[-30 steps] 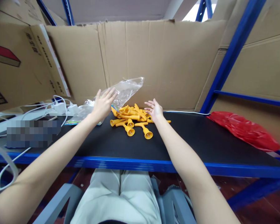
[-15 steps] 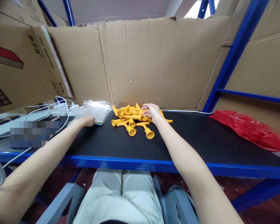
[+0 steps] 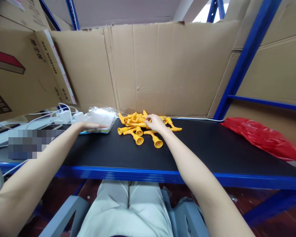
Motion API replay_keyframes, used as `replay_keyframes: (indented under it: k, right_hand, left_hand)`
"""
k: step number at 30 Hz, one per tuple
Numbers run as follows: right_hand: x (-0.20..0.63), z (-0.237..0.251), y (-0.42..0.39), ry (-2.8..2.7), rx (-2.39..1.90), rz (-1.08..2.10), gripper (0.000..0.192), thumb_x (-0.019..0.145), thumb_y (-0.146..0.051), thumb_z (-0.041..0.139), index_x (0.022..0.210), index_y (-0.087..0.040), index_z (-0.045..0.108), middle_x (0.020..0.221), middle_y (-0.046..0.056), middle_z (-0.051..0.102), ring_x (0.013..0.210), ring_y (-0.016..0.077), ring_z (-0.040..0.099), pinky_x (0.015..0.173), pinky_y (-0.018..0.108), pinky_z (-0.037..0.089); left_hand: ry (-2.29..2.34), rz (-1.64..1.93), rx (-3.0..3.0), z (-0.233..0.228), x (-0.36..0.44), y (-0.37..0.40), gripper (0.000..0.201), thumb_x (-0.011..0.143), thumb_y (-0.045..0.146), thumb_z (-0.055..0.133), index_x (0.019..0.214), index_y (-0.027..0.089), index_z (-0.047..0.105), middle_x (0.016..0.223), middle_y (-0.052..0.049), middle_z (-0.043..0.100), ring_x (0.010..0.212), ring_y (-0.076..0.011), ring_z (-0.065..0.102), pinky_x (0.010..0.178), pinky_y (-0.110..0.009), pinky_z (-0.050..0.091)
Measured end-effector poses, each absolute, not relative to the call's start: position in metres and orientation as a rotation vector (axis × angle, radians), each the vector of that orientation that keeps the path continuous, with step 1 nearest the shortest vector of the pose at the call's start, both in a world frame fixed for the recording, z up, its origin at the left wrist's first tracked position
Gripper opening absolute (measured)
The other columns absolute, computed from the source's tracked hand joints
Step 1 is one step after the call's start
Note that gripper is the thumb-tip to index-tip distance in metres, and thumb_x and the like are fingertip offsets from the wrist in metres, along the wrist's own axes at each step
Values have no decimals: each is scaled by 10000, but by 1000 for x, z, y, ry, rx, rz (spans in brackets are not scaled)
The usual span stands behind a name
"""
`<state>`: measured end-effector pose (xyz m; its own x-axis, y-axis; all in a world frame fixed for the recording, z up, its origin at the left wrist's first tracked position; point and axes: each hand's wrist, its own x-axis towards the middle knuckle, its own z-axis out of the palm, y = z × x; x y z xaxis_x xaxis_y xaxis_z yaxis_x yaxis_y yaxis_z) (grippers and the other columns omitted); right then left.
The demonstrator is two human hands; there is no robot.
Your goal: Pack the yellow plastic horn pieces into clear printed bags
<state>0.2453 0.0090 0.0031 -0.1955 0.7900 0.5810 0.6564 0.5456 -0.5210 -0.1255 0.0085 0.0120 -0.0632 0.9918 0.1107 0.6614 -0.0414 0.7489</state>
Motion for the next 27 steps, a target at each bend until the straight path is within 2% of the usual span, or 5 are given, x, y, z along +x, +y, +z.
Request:
replay_keyframes:
  k: [3, 8, 13, 21, 27]
  right_hand:
    - [245, -3, 10, -2071, -1217, 116, 104, 656, -270, 709, 742, -223, 674, 806, 27, 645, 787, 196, 583, 780, 340, 432]
    - [241, -6, 9, -2244, -1367, -4, 171, 648, -288, 727, 800, -226, 677, 846, 53, 648, 856, 242, 590, 782, 371, 430]
    - [238, -1, 2, -2311, -1383, -169, 179, 723, -301, 657, 879, -213, 667, 976, 81, 643, 920, 259, 577, 814, 383, 402]
    - [245, 13, -8, -2236, -1211, -238, 271, 772, -248, 589, 1038, -209, 625, 1083, 85, 623, 995, 255, 557, 850, 388, 361]
    - [244, 12, -3, -2124, -1087, -217, 275, 772, -216, 579, 1044, -187, 603, 1064, 82, 621, 976, 235, 567, 859, 379, 390]
  left_hand:
    - [2044, 435, 1865, 13, -116, 10, 287, 580, 375, 705, 716, 141, 609, 964, -143, 670, 1142, -358, 499, 949, -421, 369]
    - [2218, 291, 2129, 13, -92, 16, 436, 609, 298, 629, 1031, 188, 633, 1234, -157, 566, 1261, -382, 377, 991, -520, 308]
    - [1936, 652, 2518, 31, -41, 7, 522, 754, 240, 483, 1274, 195, 483, 1333, -126, 488, 1272, -282, 387, 1052, -443, 267]
    - [1513, 1229, 2658, 39, 30, -17, 370, 872, 223, 362, 1203, 178, 522, 1259, -102, 548, 1198, -217, 457, 1065, -411, 221]
    - [1415, 1245, 2864, 19, 29, -27, 365, 899, 250, 345, 1220, 190, 506, 1370, -110, 446, 1271, -212, 378, 1078, -439, 170]
